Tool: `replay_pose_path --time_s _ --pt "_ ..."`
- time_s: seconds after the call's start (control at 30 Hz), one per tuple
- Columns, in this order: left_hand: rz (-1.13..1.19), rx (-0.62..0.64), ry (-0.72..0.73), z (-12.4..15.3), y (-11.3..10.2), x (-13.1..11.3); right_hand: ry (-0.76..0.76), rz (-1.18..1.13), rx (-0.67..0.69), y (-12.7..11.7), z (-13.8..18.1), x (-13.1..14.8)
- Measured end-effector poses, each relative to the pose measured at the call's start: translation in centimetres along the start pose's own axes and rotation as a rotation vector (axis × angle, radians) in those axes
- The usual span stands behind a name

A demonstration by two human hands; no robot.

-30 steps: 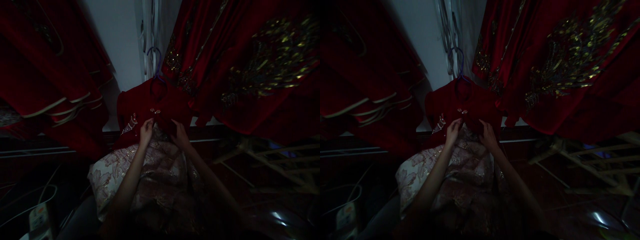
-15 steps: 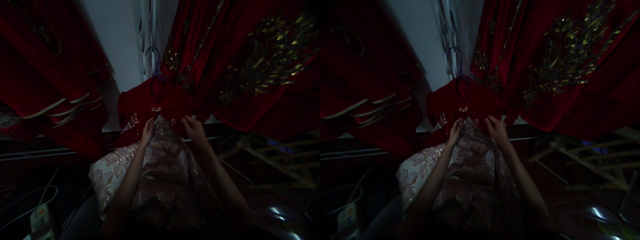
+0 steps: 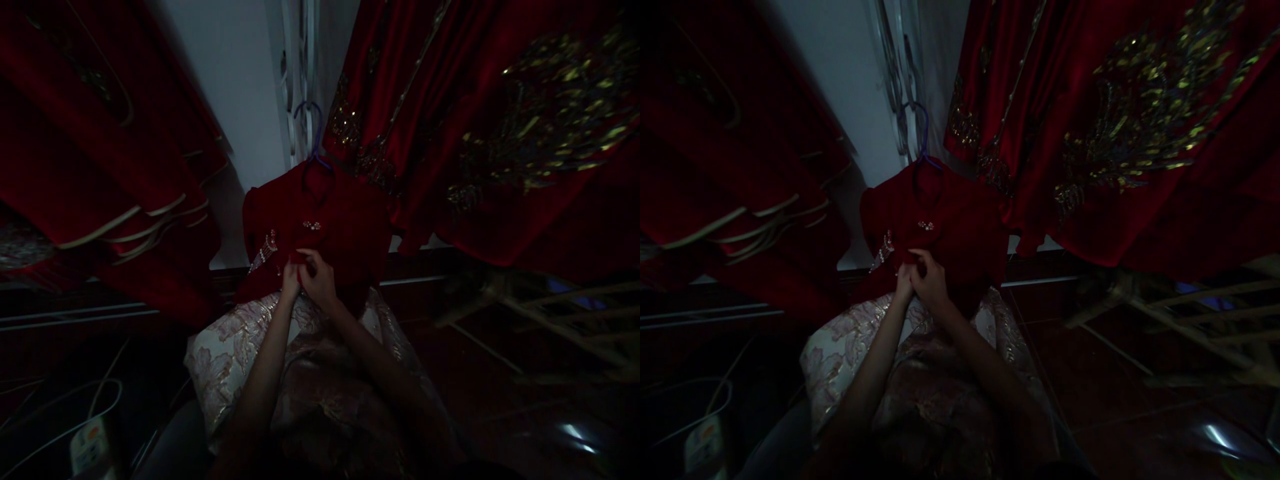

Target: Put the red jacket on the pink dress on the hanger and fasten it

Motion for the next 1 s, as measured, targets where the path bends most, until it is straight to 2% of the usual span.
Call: replay_pose_path --time_s 0.13,0.2,0.37,0.5,0.57,0.67,0.73,0.9,1.0 --pt "0.16 -0.069 -0.25 -0.3 -1.5 -1.8 -0.068 0.049 0.027 -1.6 0.3 -0.1" --pt "0.206 -0.102 -0.274 -0.6 -2.1 -3.2 -0.081 0.034 0.024 -2.0 0.3 0.4" --pt "0.129 -0.142 -0.184 -0.7 -3.0 -6.2 0.028 -0.069 0.037 -1.2 0.9 0.9" --pt "-0.02 -0.198 -0.005 -0.7 -3.3 -6.8 0.101 -0.145 0.033 0.3 1.0 0.6" --pt "-0.039 -0.16 0.041 -0.7 -3.3 -6.7 0.133 -0.178 0.013 0.9 0.6 0.2" --pt "-0.026 -0.058 0.034 -0.7 -3.3 -6.5 0.172 -0.248 0.028 1.2 0.1 -0.6" --pt "-0.068 -0.037 0.073 -0.7 -3.3 -6.5 0.208 -0.304 0.04 1.1 0.1 -1.0" --pt "-0.208 -0.171 0.355 -0.8 -3.5 -6.5 0.305 -0.456 0.058 0.7 0.2 -0.5" --pt "-0.201 -0.22 0.415 -1.5 -3.6 -6.0 0.319 -0.451 0.027 1.3 -0.7 -0.1"
Point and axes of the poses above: each hand's wrist, its own z-axis away from the middle knuckle, its own y-axis out of the palm, x = y × z, the point moved 1 cm from there along -z, towards the middle knuckle, and after that the axes turned 14 degrees about -x, right-handed, at the moved point
